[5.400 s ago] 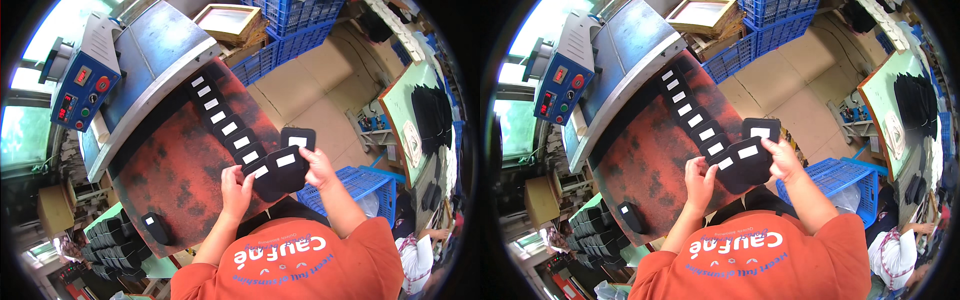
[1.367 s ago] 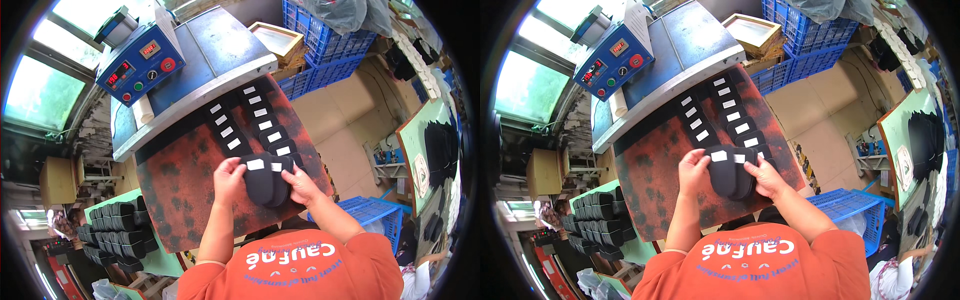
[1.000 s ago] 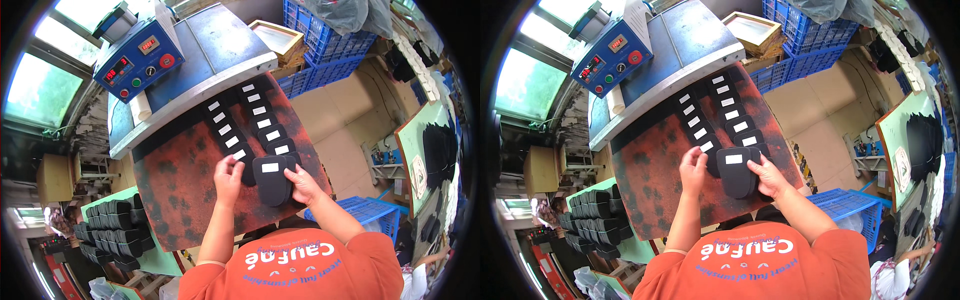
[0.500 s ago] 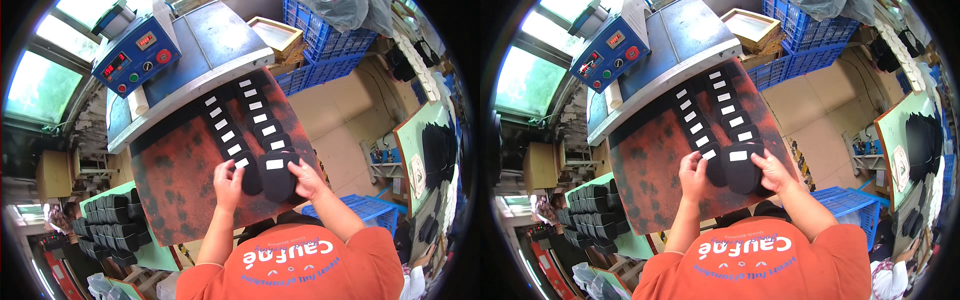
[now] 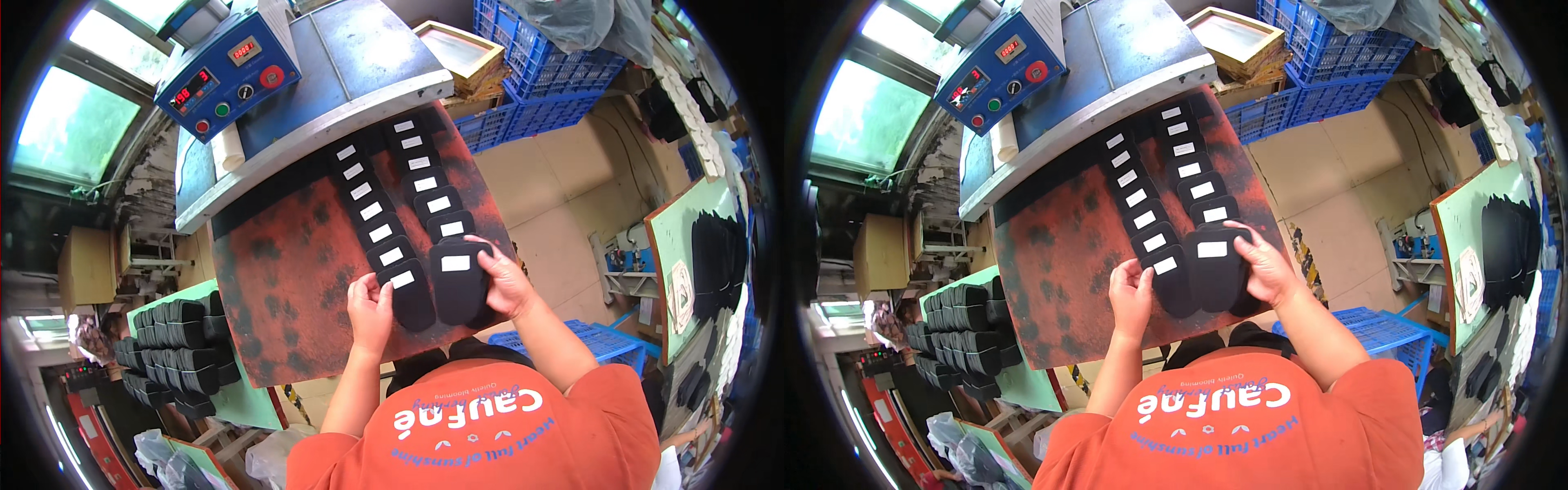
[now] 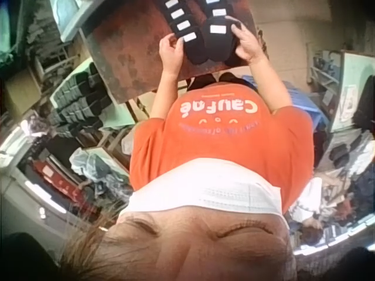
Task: Using a heat press machine to apply labels and bond shoe components in a manufacturing setting.
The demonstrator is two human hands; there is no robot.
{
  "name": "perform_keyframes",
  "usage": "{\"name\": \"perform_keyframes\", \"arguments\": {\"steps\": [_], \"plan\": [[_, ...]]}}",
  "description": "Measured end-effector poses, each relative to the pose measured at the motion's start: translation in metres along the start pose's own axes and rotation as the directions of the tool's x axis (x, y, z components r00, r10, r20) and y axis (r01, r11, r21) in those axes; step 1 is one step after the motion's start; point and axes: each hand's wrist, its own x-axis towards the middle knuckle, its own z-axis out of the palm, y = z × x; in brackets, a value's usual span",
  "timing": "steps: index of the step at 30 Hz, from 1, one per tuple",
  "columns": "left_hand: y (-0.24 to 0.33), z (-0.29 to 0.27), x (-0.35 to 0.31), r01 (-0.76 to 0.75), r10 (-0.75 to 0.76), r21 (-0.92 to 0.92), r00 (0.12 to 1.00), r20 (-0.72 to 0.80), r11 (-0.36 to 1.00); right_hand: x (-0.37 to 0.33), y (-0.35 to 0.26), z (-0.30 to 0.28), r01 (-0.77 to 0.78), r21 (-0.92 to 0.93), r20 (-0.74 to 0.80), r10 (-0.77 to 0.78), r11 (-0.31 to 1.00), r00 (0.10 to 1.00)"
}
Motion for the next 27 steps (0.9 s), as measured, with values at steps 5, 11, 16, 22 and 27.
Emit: {"name": "perform_keyframes", "arguments": {"steps": [5,11,16,22,27], "plan": [[0.062,-0.011,-0.009,0.469,-0.272,-0.610,0.879,0.392,0.639,0.001,0.016,0.006,-0.078,-0.125,0.009,0.080,0.989,0.997],[0.010,-0.014,-0.036,0.611,-0.474,-0.537,0.791,0.387,0.582,0.004,-0.030,-0.005,0.018,0.129,0.064,-0.026,0.991,0.998],[0.009,-0.013,-0.035,0.464,-0.411,-0.240,0.880,0.239,0.853,0.008,-0.017,-0.003,0.036,0.048,0.080,-0.040,0.998,0.996],[0.032,-0.017,-0.018,0.267,-0.162,-0.403,0.948,0.276,0.876,0.026,0.039,0.018,0.019,-0.046,0.003,-0.019,0.999,1.000],[-0.028,-0.038,0.076,0.385,-0.413,-0.613,0.905,0.104,0.689,0.043,0.031,0.036,0.054,0.061,0.073,-0.058,0.997,0.996]]}}
